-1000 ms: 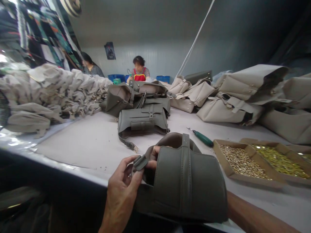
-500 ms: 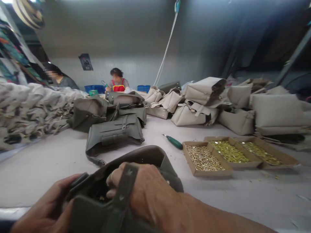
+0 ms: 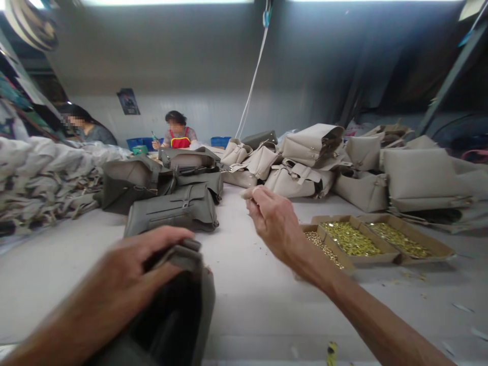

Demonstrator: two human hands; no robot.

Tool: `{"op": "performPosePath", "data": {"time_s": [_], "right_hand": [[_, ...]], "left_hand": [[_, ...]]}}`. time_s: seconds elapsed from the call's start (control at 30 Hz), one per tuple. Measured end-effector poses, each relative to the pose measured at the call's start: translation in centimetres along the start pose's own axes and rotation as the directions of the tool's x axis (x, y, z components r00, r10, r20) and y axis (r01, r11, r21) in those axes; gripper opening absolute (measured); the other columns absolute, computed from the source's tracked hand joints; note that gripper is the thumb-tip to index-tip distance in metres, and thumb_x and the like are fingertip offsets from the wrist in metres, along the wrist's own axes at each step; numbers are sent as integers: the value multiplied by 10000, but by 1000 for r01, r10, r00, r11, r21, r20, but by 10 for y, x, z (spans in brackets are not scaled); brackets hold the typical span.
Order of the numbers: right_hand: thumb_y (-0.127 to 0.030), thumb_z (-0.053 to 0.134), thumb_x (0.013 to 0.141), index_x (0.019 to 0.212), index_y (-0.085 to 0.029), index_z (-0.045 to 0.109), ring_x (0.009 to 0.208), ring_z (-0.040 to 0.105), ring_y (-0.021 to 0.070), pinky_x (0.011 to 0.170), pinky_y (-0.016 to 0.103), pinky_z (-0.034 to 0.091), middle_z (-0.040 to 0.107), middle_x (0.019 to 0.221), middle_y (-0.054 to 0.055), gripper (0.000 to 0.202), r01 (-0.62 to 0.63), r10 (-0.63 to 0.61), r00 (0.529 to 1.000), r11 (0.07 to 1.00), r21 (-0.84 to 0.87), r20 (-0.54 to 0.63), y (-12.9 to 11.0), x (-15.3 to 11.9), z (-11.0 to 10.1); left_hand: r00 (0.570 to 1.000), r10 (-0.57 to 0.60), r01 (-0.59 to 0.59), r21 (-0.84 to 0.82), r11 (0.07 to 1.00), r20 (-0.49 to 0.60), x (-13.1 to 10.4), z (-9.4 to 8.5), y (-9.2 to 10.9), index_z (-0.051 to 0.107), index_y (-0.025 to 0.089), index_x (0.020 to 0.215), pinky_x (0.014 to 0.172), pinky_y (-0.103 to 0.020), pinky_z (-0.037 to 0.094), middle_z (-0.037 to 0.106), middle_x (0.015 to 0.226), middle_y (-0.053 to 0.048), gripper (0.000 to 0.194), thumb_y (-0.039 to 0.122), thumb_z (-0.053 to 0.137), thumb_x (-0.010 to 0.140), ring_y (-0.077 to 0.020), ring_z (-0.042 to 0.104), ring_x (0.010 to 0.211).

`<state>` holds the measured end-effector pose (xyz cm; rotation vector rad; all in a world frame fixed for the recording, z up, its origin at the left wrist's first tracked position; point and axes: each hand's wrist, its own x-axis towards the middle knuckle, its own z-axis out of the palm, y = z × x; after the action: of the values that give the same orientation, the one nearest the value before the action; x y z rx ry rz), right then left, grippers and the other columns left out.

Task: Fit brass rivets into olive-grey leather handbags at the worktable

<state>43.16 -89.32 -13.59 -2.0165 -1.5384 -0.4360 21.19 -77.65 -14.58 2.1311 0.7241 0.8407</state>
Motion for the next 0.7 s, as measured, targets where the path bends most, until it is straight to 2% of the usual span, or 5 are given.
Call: {"op": "performPosePath", "data": {"time_s": [0.1, 0.23, 0.4, 0.57, 0.7], "right_hand": [[-137, 522, 871, 847, -148, 601, 705, 579, 135, 705, 306, 507, 619, 808, 43, 84, -92, 98, 993, 992, -86, 66, 63, 16, 50], [-276, 582, 896, 887, -148, 604, 724, 598, 118, 651, 265, 509, 610, 832, 9, 130, -140, 168, 970, 977, -160, 178, 114, -1, 100], [-294, 571, 898, 984, -156, 602, 806, 603, 148, 730, 318, 506, 616, 917, 33, 165, -183, 221, 944, 969, -168, 244, 133, -5, 120], [-147, 529, 823, 1179, -113, 552, 936, 608, 215, 856, 374, 478, 632, 1053, 118, 358, -149, 163, 955, 986, -76, 247, 120, 10, 104], [-254, 468, 867, 1240, -186, 520, 1008, 611, 218, 868, 341, 495, 632, 1149, 77, 383, 6, -14, 991, 998, 58, 134, 71, -10, 37]], "left_hand": [[911, 81, -93, 11, 996, 404, 19, 43, 7, 688, 227, 852, 702, -218, 441, 693, 829, 11, 248, 445, 582, 799, -175, 619, 787], [908, 84, -68, -54, 996, 410, 31, 72, -1, 626, 211, 862, 693, -222, 402, 652, 794, 28, 204, 400, 550, 846, -159, 582, 777], [896, 87, -54, -89, 995, 436, 37, 68, -10, 624, 219, 887, 693, -222, 405, 645, 808, 26, 203, 402, 543, 853, -159, 579, 790], [883, 96, -17, -173, 985, 460, 43, 62, -20, 647, 210, 925, 719, -221, 401, 653, 864, 7, 243, 415, 534, 861, -163, 569, 836], [801, 66, 143, -298, 944, 595, 49, 61, -28, 661, 169, 962, 683, -209, 390, 648, 842, -4, 258, 378, 555, 852, -137, 549, 771]]}}
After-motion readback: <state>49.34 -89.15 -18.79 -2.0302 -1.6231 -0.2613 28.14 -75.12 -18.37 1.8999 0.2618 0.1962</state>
